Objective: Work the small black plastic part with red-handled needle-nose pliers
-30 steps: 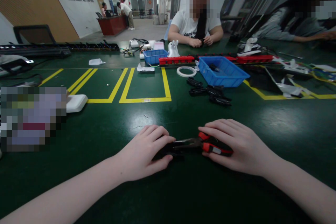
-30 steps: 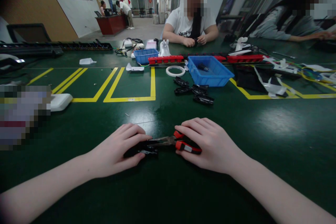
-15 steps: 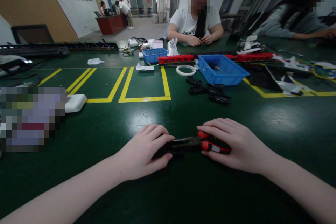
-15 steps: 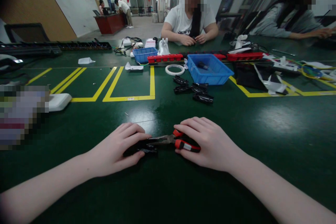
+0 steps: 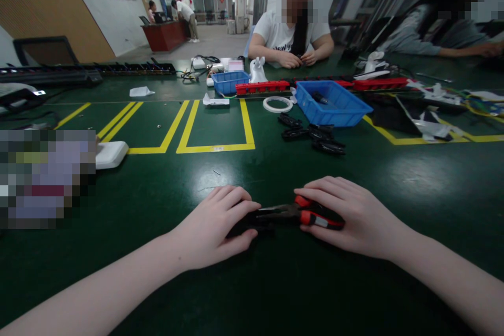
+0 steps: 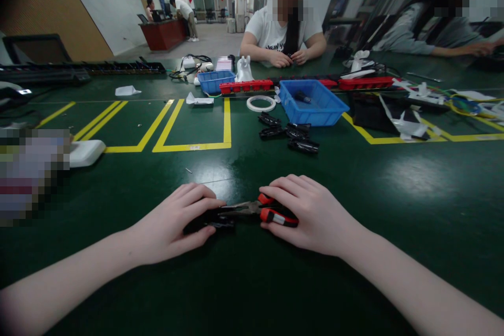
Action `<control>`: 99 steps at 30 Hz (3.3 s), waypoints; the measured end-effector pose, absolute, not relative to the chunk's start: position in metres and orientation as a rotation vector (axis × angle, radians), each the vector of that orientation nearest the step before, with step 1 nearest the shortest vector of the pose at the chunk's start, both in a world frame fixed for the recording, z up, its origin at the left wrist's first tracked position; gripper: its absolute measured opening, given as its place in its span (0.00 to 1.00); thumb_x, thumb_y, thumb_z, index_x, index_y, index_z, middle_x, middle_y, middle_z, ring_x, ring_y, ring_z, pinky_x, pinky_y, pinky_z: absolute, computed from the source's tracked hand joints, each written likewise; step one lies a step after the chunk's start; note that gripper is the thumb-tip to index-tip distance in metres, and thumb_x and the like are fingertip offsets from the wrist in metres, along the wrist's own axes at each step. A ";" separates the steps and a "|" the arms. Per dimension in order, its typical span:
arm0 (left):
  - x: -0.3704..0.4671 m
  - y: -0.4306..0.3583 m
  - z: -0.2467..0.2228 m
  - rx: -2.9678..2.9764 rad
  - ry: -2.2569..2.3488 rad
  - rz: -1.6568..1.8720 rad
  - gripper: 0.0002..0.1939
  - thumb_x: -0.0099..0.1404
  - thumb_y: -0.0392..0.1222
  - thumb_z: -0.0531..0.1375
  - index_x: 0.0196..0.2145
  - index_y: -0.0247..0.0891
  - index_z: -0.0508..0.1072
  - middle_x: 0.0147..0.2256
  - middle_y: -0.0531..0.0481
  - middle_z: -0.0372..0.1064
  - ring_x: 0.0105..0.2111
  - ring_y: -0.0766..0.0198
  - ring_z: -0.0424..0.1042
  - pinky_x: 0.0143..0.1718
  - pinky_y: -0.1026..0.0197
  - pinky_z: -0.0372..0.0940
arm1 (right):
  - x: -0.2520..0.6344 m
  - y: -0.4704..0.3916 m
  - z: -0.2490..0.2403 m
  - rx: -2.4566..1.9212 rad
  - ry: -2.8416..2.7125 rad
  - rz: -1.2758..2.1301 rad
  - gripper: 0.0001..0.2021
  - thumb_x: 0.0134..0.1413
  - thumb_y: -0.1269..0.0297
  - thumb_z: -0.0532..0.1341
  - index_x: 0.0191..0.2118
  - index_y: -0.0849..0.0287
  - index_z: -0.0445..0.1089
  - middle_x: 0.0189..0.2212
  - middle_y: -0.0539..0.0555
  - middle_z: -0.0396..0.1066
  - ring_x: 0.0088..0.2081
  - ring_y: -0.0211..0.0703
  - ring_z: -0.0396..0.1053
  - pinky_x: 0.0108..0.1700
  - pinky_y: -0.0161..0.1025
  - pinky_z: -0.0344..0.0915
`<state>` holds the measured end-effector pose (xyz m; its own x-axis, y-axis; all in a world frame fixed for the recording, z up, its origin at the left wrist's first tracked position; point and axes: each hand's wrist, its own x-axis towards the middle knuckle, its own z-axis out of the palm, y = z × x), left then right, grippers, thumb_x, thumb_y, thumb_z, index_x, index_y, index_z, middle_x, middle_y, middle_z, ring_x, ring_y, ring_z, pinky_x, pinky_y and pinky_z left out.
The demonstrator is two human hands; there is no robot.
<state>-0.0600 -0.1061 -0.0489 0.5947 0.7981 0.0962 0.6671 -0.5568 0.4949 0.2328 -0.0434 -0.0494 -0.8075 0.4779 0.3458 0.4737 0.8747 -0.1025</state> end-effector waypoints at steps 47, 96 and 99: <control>-0.060 -0.108 -0.049 2.424 1.181 0.455 0.17 0.71 0.41 0.58 0.57 0.41 0.66 0.50 0.46 0.67 0.50 0.55 0.66 0.52 0.49 0.64 | 0.230 -0.045 -0.052 -0.715 -2.640 0.036 0.20 0.57 0.59 0.64 0.54 0.59 0.69 0.45 0.60 0.75 0.43 0.48 0.73 0.41 0.44 0.70; -0.060 -0.107 -0.049 2.428 1.181 0.446 0.16 0.71 0.41 0.58 0.55 0.40 0.67 0.50 0.46 0.67 0.49 0.55 0.65 0.51 0.49 0.64 | 0.230 -0.045 -0.053 -0.737 -2.664 0.100 0.21 0.57 0.59 0.64 0.54 0.59 0.68 0.46 0.60 0.74 0.44 0.49 0.73 0.43 0.46 0.70; -0.060 -0.107 -0.050 2.440 1.180 0.445 0.16 0.71 0.42 0.58 0.55 0.40 0.67 0.50 0.46 0.67 0.49 0.55 0.65 0.52 0.49 0.63 | 0.229 -0.045 -0.053 -0.740 -2.668 0.103 0.21 0.57 0.58 0.64 0.54 0.60 0.68 0.46 0.59 0.74 0.44 0.49 0.73 0.43 0.46 0.70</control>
<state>-0.0598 -0.1066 -0.0498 0.5945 0.7964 0.1112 0.6719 -0.5679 0.4755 0.2292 -0.0450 -0.0527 -0.7940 0.5107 0.3299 0.4836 0.8593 -0.1663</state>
